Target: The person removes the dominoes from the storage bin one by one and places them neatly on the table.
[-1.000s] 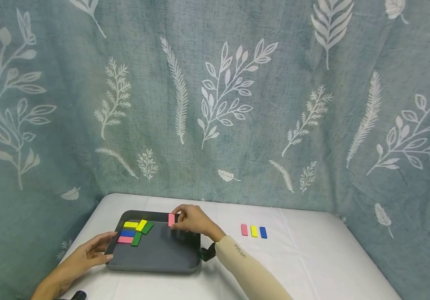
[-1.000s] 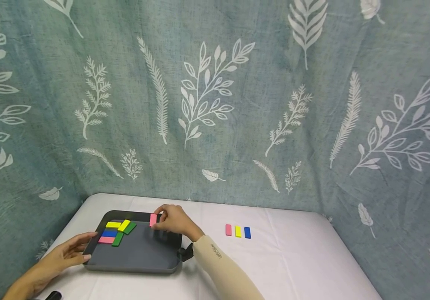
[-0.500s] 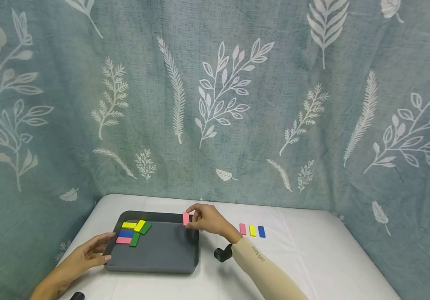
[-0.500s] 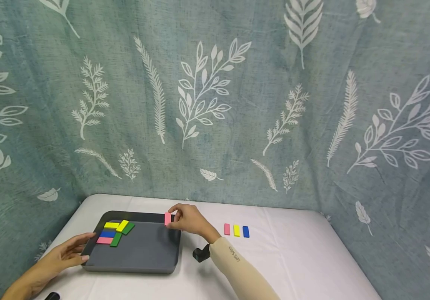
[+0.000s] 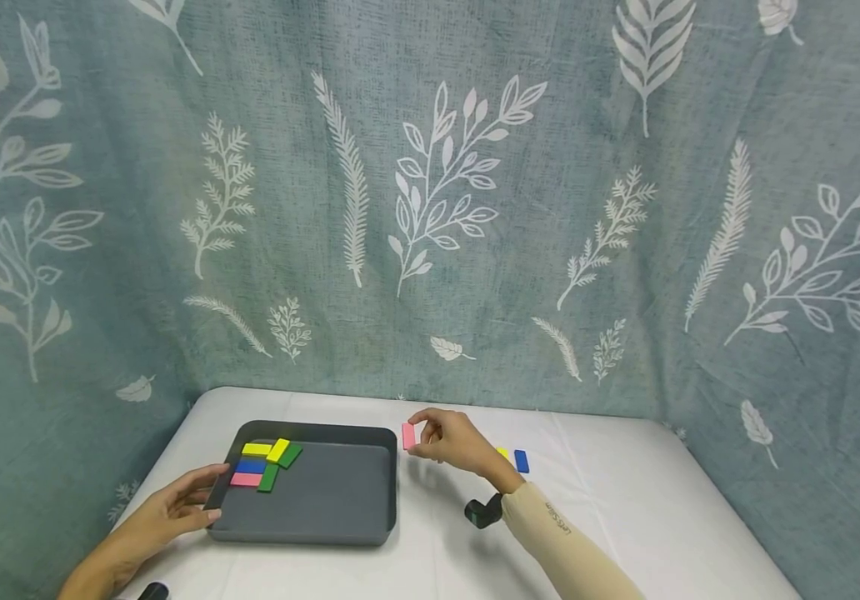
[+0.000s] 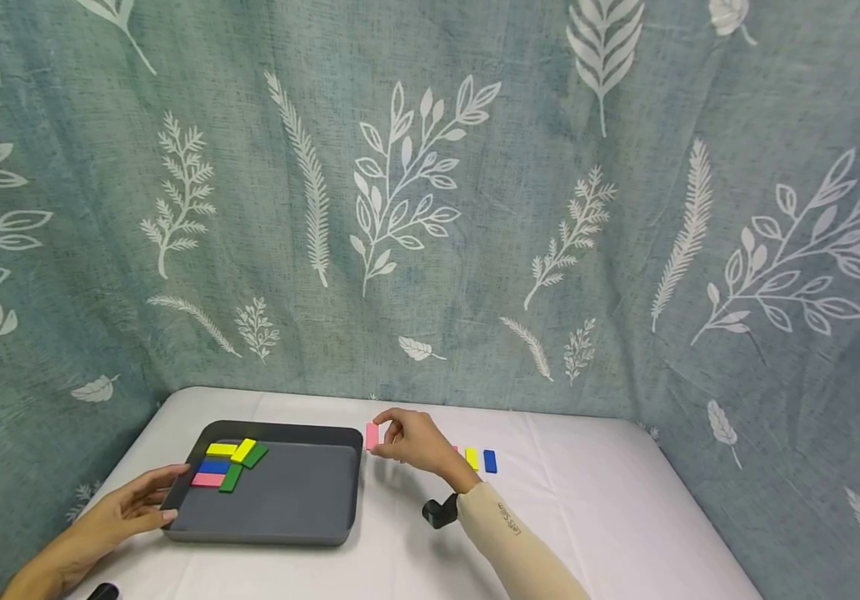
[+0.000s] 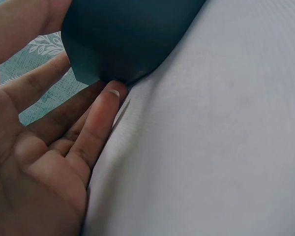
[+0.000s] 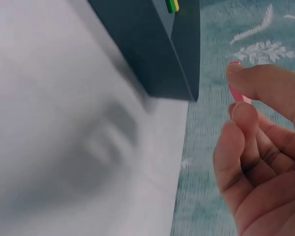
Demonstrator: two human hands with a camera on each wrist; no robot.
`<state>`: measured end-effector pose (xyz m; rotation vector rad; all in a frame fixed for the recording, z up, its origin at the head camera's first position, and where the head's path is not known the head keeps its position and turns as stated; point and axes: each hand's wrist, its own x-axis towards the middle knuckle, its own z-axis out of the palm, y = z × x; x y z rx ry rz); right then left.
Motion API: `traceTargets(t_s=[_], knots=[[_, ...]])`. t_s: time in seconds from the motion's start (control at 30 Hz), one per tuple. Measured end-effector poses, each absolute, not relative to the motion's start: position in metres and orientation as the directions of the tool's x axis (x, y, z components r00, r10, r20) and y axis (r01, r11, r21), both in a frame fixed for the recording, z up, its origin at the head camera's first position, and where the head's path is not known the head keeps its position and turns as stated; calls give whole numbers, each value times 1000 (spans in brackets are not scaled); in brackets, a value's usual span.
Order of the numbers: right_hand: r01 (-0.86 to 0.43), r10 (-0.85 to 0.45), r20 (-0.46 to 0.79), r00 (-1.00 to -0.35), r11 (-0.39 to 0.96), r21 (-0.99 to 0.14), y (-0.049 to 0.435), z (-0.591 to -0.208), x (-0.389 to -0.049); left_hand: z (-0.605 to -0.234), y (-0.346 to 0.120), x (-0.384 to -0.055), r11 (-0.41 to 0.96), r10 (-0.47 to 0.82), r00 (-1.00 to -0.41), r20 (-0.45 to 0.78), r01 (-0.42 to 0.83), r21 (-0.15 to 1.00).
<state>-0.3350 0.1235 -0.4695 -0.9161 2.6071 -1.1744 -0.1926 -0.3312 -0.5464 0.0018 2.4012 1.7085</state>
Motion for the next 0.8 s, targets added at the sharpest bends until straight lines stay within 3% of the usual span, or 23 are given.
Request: traceTargets(t_s=[0.8], knots=[[-385,-457,111,-883,567,-728,224,-480,-321,-548,-333,-193,313,131,-978,-164,-116,943]])
